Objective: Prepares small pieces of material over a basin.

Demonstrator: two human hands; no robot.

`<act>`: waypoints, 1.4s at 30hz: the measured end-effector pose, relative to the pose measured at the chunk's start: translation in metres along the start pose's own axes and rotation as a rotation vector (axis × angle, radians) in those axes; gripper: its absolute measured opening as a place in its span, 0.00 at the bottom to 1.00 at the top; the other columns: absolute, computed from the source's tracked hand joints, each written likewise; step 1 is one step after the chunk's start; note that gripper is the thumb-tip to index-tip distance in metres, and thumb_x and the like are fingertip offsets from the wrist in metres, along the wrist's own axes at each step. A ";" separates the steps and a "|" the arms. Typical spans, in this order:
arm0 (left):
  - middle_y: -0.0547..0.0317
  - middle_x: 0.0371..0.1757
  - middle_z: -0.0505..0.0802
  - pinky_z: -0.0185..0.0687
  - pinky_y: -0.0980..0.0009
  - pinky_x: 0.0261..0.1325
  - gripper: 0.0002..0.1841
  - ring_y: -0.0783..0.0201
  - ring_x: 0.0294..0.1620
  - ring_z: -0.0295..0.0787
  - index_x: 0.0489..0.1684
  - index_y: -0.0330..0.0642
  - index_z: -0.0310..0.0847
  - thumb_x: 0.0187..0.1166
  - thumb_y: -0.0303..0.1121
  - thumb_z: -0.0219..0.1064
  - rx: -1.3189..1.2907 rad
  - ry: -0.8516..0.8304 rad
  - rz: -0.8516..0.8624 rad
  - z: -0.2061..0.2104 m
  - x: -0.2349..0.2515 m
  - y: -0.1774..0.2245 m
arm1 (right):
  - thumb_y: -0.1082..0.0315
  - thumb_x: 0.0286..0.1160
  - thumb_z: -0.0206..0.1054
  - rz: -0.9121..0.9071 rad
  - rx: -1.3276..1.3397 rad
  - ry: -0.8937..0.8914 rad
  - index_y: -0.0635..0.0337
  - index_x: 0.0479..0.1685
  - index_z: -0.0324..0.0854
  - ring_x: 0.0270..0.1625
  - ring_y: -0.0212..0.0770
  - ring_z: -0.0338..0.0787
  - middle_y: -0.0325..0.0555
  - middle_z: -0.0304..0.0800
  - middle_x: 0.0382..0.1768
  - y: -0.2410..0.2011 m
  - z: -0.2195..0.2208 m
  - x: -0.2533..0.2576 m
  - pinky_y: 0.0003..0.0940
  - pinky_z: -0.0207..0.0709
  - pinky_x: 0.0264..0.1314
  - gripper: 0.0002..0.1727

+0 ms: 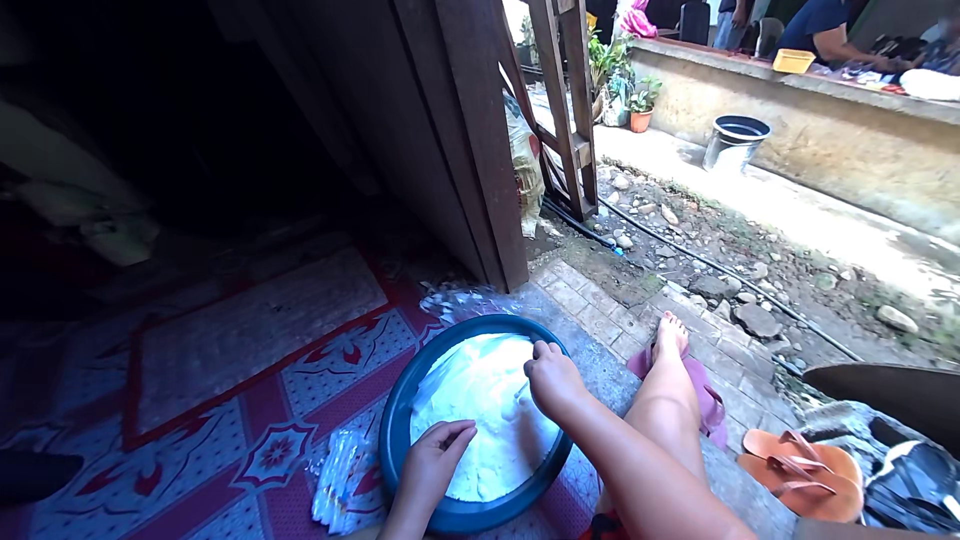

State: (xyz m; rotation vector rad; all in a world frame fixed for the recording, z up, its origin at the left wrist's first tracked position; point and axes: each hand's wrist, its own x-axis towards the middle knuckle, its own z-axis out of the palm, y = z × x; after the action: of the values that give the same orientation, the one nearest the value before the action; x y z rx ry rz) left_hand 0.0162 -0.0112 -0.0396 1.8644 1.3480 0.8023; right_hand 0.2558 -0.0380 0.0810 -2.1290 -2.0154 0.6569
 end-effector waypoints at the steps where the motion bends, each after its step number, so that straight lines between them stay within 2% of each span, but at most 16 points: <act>1: 0.62 0.38 0.94 0.89 0.70 0.44 0.07 0.68 0.35 0.91 0.42 0.46 0.96 0.72 0.35 0.76 0.000 0.001 0.001 0.000 0.000 0.000 | 0.82 0.76 0.58 0.000 0.002 0.000 0.68 0.53 0.88 0.72 0.59 0.79 0.60 0.79 0.68 0.000 0.000 0.000 0.52 0.80 0.66 0.15; 7: 0.63 0.38 0.94 0.90 0.70 0.44 0.07 0.69 0.35 0.91 0.42 0.46 0.96 0.73 0.35 0.75 -0.014 0.005 0.008 0.000 0.000 -0.001 | 0.82 0.75 0.59 0.007 0.062 -0.043 0.66 0.54 0.88 0.73 0.60 0.79 0.61 0.80 0.68 0.005 0.002 0.001 0.54 0.80 0.69 0.15; 13: 0.63 0.38 0.94 0.90 0.71 0.44 0.06 0.69 0.35 0.91 0.41 0.46 0.96 0.72 0.34 0.76 -0.006 0.006 0.001 0.000 0.001 -0.001 | 0.81 0.75 0.60 0.018 0.032 -0.026 0.65 0.53 0.89 0.72 0.60 0.79 0.59 0.81 0.66 0.006 0.000 0.000 0.54 0.81 0.66 0.15; 21: 0.63 0.37 0.94 0.90 0.71 0.43 0.07 0.69 0.34 0.91 0.41 0.46 0.96 0.72 0.34 0.76 -0.015 0.017 0.007 0.000 0.001 -0.002 | 0.78 0.71 0.65 0.010 0.051 -0.033 0.63 0.53 0.89 0.71 0.58 0.79 0.58 0.81 0.64 0.007 -0.004 -0.001 0.52 0.80 0.68 0.14; 31: 0.63 0.38 0.94 0.89 0.72 0.44 0.07 0.70 0.35 0.91 0.41 0.46 0.96 0.72 0.35 0.75 -0.012 0.024 0.019 -0.001 0.001 0.000 | 0.80 0.75 0.61 -0.001 0.088 -0.069 0.66 0.55 0.88 0.72 0.59 0.80 0.61 0.80 0.66 0.007 -0.005 -0.001 0.51 0.77 0.73 0.14; 42: 0.62 0.40 0.95 0.90 0.68 0.46 0.07 0.68 0.37 0.92 0.41 0.47 0.96 0.73 0.35 0.75 -0.007 0.021 0.013 -0.003 0.002 0.000 | 0.80 0.75 0.61 -0.003 0.091 -0.043 0.67 0.53 0.88 0.69 0.58 0.83 0.62 0.81 0.65 0.010 -0.001 0.004 0.50 0.78 0.72 0.14</act>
State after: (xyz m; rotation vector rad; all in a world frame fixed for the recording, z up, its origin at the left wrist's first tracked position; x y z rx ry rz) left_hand 0.0146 -0.0084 -0.0376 1.8659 1.3450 0.8345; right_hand 0.2654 -0.0350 0.0772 -2.0773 -1.9700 0.7848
